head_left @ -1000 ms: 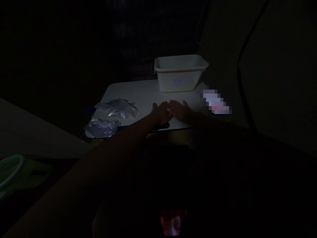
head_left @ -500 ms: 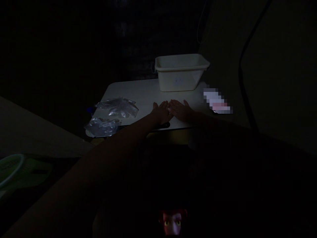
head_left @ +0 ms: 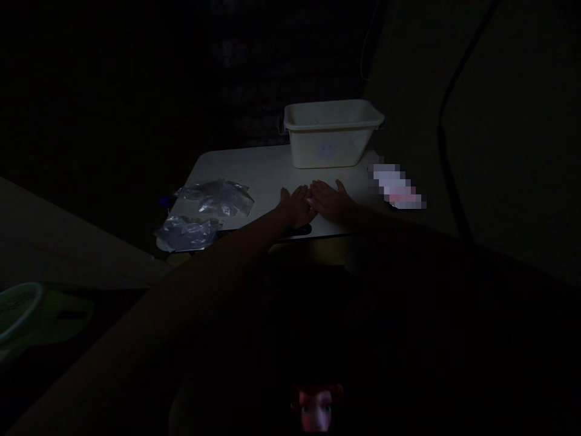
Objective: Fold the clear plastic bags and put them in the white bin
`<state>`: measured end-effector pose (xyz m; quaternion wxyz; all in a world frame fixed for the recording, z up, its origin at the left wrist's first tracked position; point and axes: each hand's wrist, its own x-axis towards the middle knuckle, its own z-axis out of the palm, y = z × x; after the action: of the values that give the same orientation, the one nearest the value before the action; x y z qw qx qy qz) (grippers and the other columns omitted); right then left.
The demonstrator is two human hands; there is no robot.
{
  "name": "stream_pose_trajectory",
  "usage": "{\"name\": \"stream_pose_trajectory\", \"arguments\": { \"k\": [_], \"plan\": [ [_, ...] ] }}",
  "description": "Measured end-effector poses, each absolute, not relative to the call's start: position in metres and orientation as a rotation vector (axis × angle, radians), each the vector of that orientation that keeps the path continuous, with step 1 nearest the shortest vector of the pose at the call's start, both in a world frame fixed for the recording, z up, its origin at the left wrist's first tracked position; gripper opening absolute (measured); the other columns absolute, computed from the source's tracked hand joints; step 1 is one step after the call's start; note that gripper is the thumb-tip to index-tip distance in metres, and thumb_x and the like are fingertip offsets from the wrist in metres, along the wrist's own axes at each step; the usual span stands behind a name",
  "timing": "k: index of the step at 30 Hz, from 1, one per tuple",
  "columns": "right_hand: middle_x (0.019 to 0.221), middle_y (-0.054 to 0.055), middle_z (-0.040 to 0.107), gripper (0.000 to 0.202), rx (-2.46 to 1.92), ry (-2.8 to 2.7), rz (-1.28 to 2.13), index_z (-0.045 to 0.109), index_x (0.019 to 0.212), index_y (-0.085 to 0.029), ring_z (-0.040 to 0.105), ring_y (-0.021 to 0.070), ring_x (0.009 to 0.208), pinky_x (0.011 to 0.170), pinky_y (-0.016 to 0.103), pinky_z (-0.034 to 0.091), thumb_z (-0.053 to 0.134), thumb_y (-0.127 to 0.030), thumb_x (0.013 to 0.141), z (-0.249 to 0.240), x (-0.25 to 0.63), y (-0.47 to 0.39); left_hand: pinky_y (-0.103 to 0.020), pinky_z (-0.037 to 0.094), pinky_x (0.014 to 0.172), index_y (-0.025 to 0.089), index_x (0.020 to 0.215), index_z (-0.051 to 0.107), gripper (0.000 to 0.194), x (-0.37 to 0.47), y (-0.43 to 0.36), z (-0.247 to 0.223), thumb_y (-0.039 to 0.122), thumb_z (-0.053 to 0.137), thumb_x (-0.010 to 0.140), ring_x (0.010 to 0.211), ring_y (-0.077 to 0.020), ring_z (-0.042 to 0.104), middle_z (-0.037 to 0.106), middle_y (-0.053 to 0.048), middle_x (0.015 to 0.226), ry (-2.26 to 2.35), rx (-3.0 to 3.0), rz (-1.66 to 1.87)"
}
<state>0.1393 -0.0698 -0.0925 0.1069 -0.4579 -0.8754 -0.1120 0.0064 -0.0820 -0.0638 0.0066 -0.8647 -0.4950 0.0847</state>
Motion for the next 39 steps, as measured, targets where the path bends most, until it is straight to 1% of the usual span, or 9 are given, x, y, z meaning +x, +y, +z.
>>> {"name": "stream_pose_trajectory", "arguments": {
  "k": [5, 10, 15, 20, 25, 29, 33, 36, 39],
  "plan": [
    [0.124, 0.015, 0.034, 0.048, -1.355, -2.622, -0.365, 0.035, 0.117, -0.012, 0.027, 0.021, 0.115, 0.086, 0.054, 0.02, 0.011, -0.035, 0.083, -0.096, 0.14, -0.07, -0.049, 0.012, 0.09, 0.009, 0.127, 0.012, 0.058, 0.006, -0.083, -0.064, 0.042, 0.012, 0.078, 0.12, -0.0235, 0.009, 0.014, -0.014, 0.132, -1.538, -2.711, 0.249],
    [0.124, 0.016, 0.034, 0.048, -1.356, -2.605, -0.423, 0.035, 0.117, -0.01, 0.028, 0.0225, 0.114, 0.086, 0.054, 0.019, 0.011, -0.033, 0.083, -0.098, 0.144, -0.072, -0.049, 0.013, 0.09, 0.007, 0.126, 0.015, 0.058, 0.006, -0.083, -0.063, 0.041, 0.013, 0.078, 0.12, -0.024, 0.01, 0.015, -0.014, 0.132, -1.534, -2.699, 0.259],
    [0.124, 0.014, 0.035, 0.045, -1.347, -2.593, -0.465, 0.038, 0.115, -0.013, 0.029, 0.0225, 0.114, 0.087, 0.053, 0.018, 0.011, -0.031, 0.084, -0.094, 0.148, -0.077, -0.05, 0.012, 0.089, 0.005, 0.125, 0.017, 0.058, 0.006, -0.083, -0.063, 0.04, 0.014, 0.079, 0.12, -0.0243, 0.01, 0.014, -0.015, 0.132, -1.532, -2.695, 0.282],
    [0.123, 0.017, 0.034, 0.049, -1.407, -2.567, -0.424, 0.035, 0.117, -0.008, 0.029, 0.0233, 0.114, 0.087, 0.053, 0.018, 0.011, -0.034, 0.083, -0.095, 0.147, -0.076, -0.049, 0.013, 0.09, 0.006, 0.125, 0.017, 0.058, 0.005, -0.081, -0.065, 0.04, 0.015, 0.078, 0.12, -0.0253, 0.01, 0.016, -0.015, 0.132, -1.523, -2.689, 0.251],
    [0.125, 0.016, 0.033, 0.049, -1.437, -2.532, -0.408, 0.034, 0.117, -0.009, 0.028, 0.0225, 0.115, 0.088, 0.052, 0.016, 0.009, -0.034, 0.083, -0.098, 0.151, -0.075, -0.048, 0.012, 0.09, 0.007, 0.126, 0.015, 0.058, 0.006, -0.081, -0.065, 0.041, 0.014, 0.078, 0.12, -0.0252, 0.009, 0.013, -0.014, 0.132, -1.559, -2.693, 0.268],
    [0.124, 0.015, 0.034, 0.045, -1.446, -2.528, -0.355, 0.035, 0.116, -0.011, 0.029, 0.022, 0.114, 0.089, 0.05, 0.014, 0.015, -0.034, 0.083, -0.095, 0.156, -0.076, -0.049, 0.011, 0.09, 0.005, 0.126, 0.015, 0.06, 0.005, -0.08, -0.066, 0.043, 0.013, 0.079, 0.12, -0.0254, 0.009, 0.012, -0.015, 0.132, -1.55, -2.701, 0.255],
    [0.121, 0.012, 0.039, 0.041, -1.482, -2.524, -0.175, 0.04, 0.113, -0.013, 0.032, 0.0217, 0.111, 0.09, 0.049, 0.015, 0.021, -0.031, 0.081, -0.086, 0.156, -0.072, -0.049, 0.012, 0.09, 0.005, 0.125, 0.015, 0.061, 0.003, -0.079, -0.068, 0.044, 0.013, 0.078, 0.12, -0.0248, 0.01, 0.013, -0.015, 0.132, -1.533, -2.714, 0.224],
    [0.117, 0.01, 0.045, 0.04, -1.603, -2.414, -0.058, 0.042, 0.111, -0.013, 0.038, 0.0222, 0.106, 0.088, 0.046, 0.021, 0.03, -0.03, 0.078, -0.079, 0.153, -0.064, -0.049, 0.011, 0.09, 0.005, 0.125, 0.017, 0.061, 0.002, -0.079, -0.067, 0.044, 0.013, 0.079, 0.12, -0.0252, 0.012, 0.015, -0.016, 0.131, -1.516, -2.724, 0.194],
    [0.111, 0.009, 0.05, 0.038, -1.695, -2.351, -0.016, 0.047, 0.107, -0.016, 0.043, 0.0224, 0.1, 0.084, 0.041, 0.029, 0.037, -0.028, 0.073, -0.071, 0.149, -0.056, -0.048, 0.011, 0.089, 0.005, 0.123, 0.021, 0.059, 0.001, -0.08, -0.064, 0.043, 0.014, 0.079, 0.118, -0.0258, 0.016, 0.02, -0.017, 0.13, -1.47, -2.746, 0.137]
  ]
}}
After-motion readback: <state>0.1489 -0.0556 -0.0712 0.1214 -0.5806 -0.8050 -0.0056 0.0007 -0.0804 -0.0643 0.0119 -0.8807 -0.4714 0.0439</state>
